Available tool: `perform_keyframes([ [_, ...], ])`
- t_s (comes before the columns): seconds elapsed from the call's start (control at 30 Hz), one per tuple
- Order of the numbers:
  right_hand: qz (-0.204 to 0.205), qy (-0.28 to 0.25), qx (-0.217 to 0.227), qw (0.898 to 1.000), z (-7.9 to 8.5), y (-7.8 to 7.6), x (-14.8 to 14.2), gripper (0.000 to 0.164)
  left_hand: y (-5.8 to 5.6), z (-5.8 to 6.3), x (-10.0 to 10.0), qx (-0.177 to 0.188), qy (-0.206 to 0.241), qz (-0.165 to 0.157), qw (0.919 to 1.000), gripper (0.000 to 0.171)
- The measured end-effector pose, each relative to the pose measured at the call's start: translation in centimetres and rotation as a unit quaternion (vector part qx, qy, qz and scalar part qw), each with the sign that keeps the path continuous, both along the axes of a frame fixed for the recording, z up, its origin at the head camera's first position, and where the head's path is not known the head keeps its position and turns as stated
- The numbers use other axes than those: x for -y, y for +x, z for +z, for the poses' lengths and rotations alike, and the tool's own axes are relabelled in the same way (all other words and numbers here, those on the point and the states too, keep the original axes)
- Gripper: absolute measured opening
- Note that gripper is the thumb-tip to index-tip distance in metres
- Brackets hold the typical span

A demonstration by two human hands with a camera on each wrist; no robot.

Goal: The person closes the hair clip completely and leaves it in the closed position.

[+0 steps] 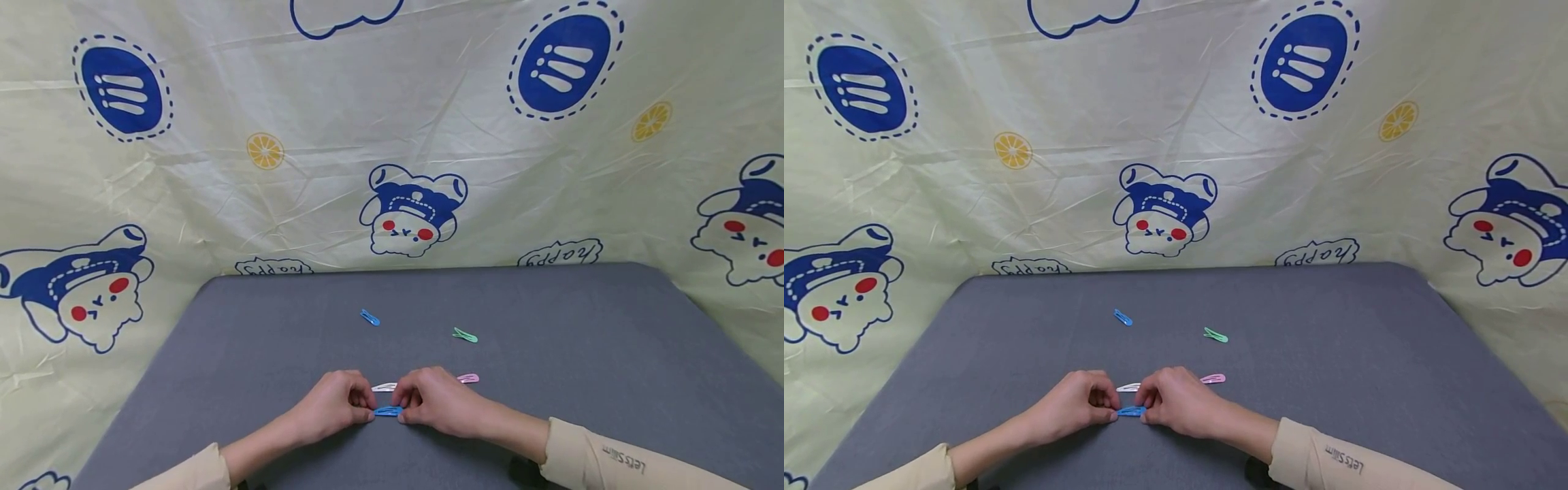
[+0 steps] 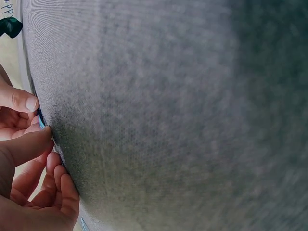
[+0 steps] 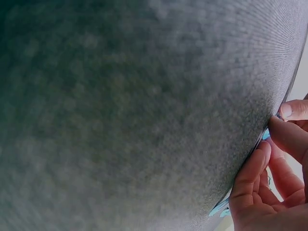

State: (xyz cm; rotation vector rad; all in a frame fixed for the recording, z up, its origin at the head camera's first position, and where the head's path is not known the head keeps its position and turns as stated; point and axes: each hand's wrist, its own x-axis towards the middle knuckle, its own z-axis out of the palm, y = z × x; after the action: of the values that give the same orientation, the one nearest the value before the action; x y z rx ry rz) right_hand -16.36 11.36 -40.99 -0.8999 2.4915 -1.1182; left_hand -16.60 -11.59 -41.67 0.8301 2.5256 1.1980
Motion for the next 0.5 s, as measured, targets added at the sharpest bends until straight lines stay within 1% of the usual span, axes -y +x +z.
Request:
perform_keyframes([
  [0.23, 0.010, -0.005, 0.012, 1.000, 0.2, 0.0, -0.4, 0.015, 0.2, 0.1, 0.2, -0.008, 0.002, -0.005, 1.0000, 0.014],
  [0.3, 0.012, -0.008, 0.018, 1.000, 0.3, 0.1, -0.5, 0.016, 0.2, 0.1, 0.4, -0.005, 0.005, -0.006, 1.0000, 0.014],
  [0.4, 0.014, -0.010, 0.025, 1.000, 0.5, 0.4, -0.8, 0.018, 0.1, 0.2, 0.7, -0.002, 0.002, -0.002, 1.0000, 0.014],
  [0.5, 0.014, -0.012, 0.022, 1.000, 0.8, 0.6, -1.0, 0.019, 0.0, 0.4, 1.1, -0.006, 0.000, 0.009, 0.9999, 0.014],
])
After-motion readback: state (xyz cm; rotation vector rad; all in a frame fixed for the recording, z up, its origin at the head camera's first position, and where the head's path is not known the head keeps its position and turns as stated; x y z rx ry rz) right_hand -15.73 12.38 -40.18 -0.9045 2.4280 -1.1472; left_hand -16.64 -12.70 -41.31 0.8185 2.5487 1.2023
